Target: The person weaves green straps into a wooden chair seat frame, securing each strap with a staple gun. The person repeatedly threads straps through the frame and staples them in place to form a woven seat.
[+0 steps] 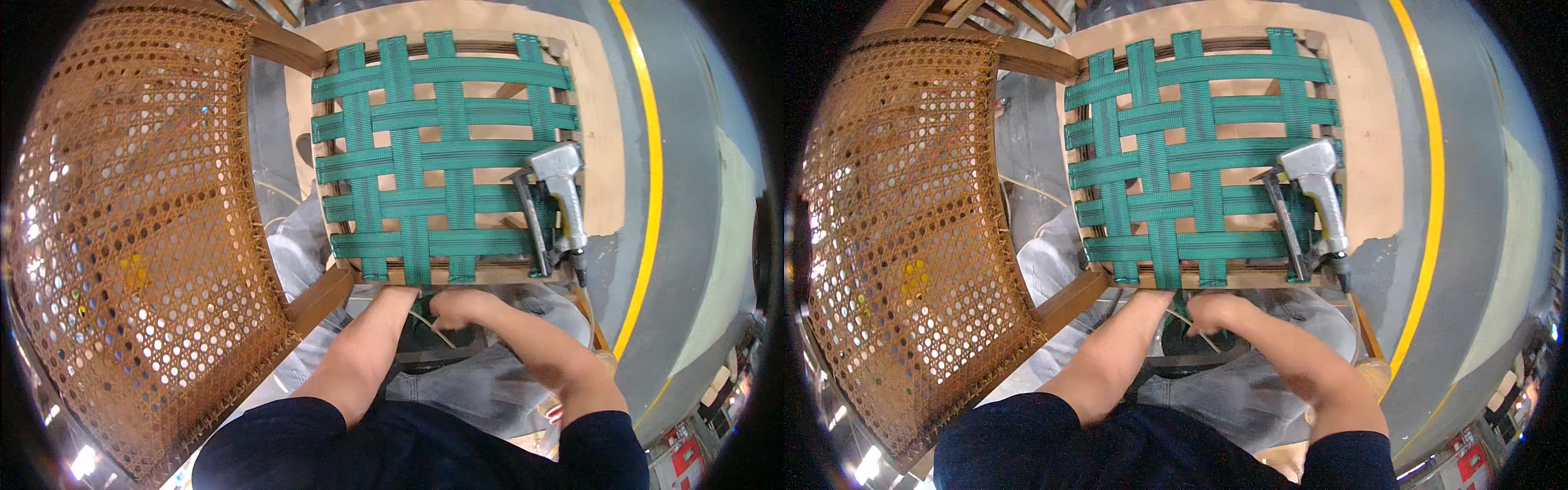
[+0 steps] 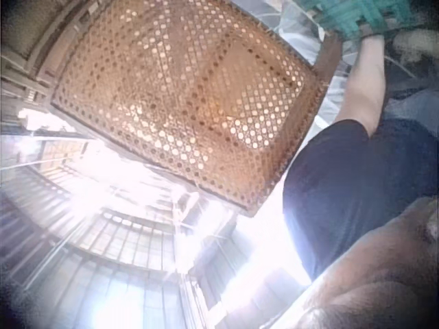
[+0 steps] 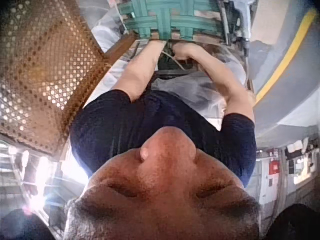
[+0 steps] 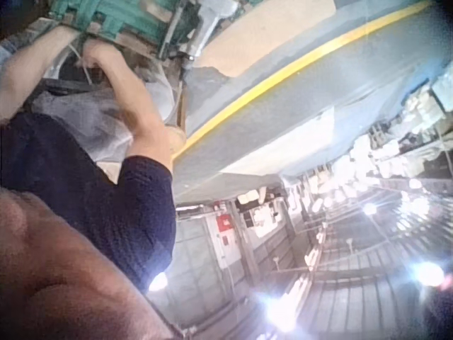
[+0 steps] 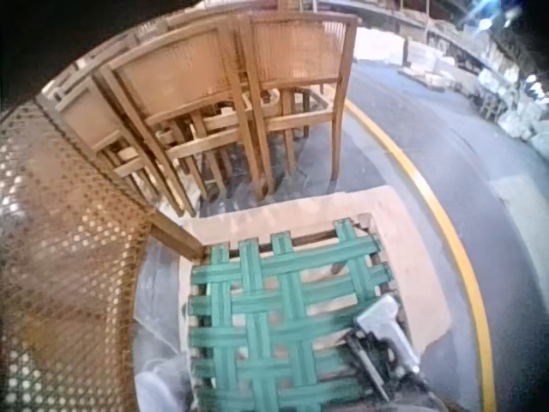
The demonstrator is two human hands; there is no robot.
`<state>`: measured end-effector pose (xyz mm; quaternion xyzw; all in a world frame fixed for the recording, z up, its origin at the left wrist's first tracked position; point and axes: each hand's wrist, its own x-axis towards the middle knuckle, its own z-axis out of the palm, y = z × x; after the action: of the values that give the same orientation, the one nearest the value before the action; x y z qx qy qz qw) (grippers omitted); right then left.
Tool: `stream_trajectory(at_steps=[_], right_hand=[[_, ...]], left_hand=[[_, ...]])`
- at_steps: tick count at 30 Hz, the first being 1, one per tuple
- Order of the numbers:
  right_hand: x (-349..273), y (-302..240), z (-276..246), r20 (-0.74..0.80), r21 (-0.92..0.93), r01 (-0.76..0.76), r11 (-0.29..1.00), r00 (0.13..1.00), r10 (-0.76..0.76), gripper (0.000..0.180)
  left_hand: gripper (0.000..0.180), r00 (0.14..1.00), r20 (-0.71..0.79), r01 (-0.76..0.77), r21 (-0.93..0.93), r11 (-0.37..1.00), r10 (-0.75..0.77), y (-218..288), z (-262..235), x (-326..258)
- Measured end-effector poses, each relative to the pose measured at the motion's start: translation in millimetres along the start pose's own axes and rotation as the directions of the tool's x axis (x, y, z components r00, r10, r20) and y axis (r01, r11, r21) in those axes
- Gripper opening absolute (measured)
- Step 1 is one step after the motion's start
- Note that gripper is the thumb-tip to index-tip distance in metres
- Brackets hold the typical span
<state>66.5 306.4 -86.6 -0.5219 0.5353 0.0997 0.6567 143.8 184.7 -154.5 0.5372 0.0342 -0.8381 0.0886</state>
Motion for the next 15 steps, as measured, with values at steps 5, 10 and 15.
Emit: stream_trajectory(at_steps=[5,10,15], right_hand=[[-180.0,-11.6,-64.5,-0.873,0.394,0.225,0.891,0.396,0.286,0.029],[-194.9,67.2,-94.9,-0.853,0.465,-0.219,0.858,0.149,0.501,0.055],[-174.8,79.6,-115.2,-0.793,0.500,-0.283,0.819,0.231,0.564,0.051]], left_hand=[[0.047,0.999,-0.053,0.002,0.071,0.997,0.002,-3.6,-16.5,12.7],[0.047,0.998,-0.044,0.049,0.200,0.979,-0.041,-13.8,1.3,29.3],[0.047,0.998,-0.055,0.054,0.270,0.961,-0.040,-9.9,-12.5,32.8]])
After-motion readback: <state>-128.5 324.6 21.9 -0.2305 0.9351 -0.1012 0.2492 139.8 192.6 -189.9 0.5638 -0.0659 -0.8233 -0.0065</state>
